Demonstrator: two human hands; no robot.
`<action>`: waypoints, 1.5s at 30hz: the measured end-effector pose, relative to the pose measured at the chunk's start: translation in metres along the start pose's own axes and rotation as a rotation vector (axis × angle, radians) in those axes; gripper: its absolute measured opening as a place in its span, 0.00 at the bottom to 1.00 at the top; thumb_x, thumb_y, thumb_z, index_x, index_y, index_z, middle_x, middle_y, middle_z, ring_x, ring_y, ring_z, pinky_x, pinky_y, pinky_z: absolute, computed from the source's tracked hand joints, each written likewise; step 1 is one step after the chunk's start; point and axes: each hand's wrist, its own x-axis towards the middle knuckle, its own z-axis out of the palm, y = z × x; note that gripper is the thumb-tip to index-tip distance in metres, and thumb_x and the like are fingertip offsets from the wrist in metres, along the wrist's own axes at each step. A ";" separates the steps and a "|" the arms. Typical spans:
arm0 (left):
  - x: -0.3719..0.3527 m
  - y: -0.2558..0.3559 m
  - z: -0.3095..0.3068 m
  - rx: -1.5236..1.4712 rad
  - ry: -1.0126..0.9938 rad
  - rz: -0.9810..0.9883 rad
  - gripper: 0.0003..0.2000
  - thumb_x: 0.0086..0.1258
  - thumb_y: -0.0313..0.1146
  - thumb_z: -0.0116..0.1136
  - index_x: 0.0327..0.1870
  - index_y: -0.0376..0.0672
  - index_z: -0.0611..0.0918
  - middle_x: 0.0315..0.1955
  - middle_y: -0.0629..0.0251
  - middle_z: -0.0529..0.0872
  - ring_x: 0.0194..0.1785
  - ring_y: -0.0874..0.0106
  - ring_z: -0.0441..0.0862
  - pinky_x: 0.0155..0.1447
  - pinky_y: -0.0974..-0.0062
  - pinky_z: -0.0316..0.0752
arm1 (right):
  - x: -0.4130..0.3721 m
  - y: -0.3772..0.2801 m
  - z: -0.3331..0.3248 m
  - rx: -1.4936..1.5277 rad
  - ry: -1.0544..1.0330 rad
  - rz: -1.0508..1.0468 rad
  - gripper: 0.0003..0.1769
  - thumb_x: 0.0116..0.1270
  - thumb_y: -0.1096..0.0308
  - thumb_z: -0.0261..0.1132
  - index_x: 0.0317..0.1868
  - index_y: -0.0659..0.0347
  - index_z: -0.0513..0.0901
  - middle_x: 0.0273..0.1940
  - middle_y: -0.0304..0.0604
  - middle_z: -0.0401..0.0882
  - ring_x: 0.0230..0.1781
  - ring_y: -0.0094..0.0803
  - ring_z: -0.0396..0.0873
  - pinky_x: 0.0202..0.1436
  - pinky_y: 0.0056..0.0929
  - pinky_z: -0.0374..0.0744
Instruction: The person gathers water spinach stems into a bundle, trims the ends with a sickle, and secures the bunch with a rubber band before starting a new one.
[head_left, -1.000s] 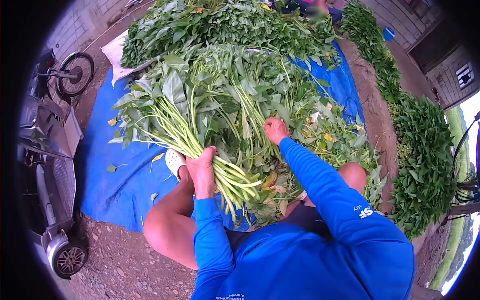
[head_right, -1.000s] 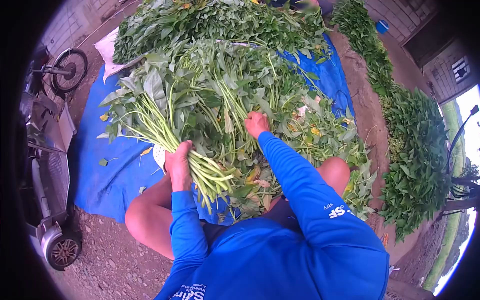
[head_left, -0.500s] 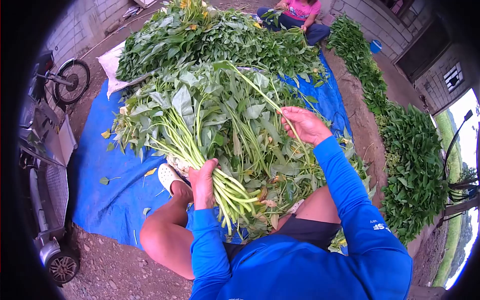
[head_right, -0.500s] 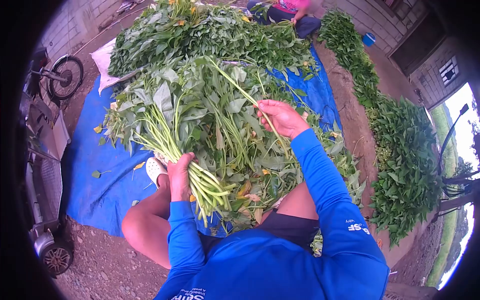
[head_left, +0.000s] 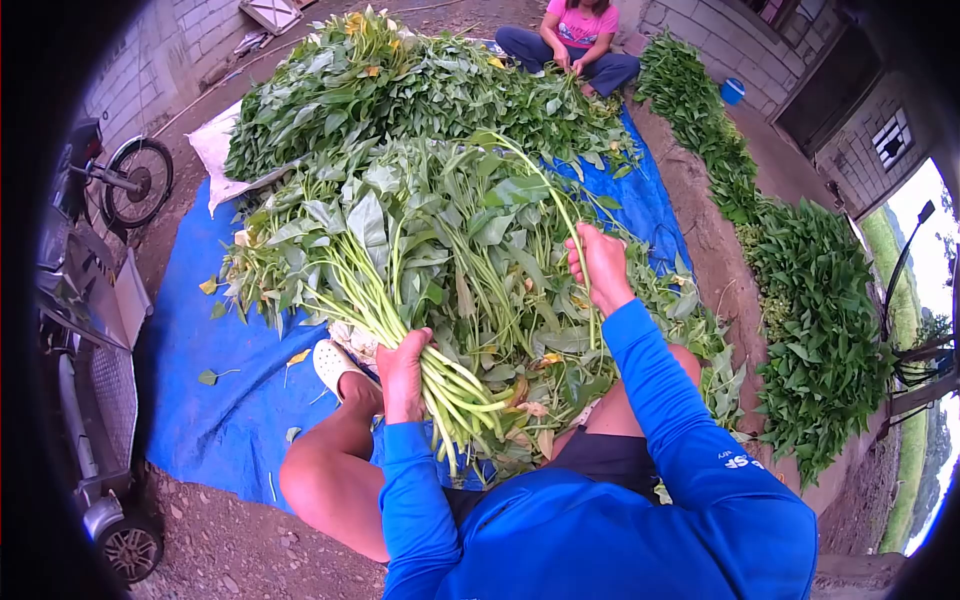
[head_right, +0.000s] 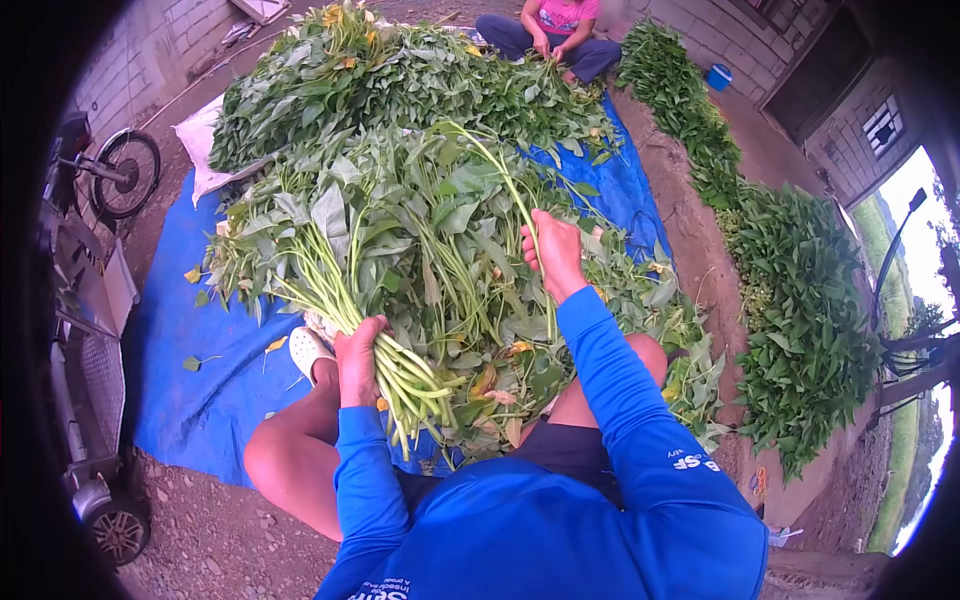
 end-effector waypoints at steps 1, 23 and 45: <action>0.000 -0.001 -0.001 0.014 -0.004 -0.008 0.10 0.68 0.30 0.69 0.44 0.33 0.86 0.29 0.62 0.89 0.28 0.73 0.85 0.34 0.75 0.81 | 0.002 0.006 -0.001 0.080 -0.030 0.124 0.16 0.79 0.58 0.65 0.39 0.63 0.87 0.27 0.39 0.83 0.21 0.24 0.77 0.21 0.27 0.73; 0.017 -0.044 -0.011 -0.163 -0.030 -0.088 0.14 0.73 0.38 0.73 0.48 0.39 0.84 0.32 0.64 0.90 0.32 0.75 0.87 0.37 0.74 0.84 | -0.097 0.027 0.091 -0.046 -0.226 -0.635 0.14 0.78 0.70 0.71 0.59 0.68 0.89 0.40 0.38 0.87 0.37 0.19 0.81 0.42 0.24 0.81; 0.004 0.008 -0.021 -0.051 0.151 0.113 0.15 0.71 0.25 0.70 0.56 0.35 0.82 0.41 0.65 0.88 0.38 0.73 0.86 0.44 0.72 0.85 | 0.023 0.188 0.096 -0.781 -0.036 -0.432 0.13 0.70 0.65 0.69 0.51 0.62 0.87 0.53 0.61 0.87 0.56 0.61 0.86 0.61 0.54 0.83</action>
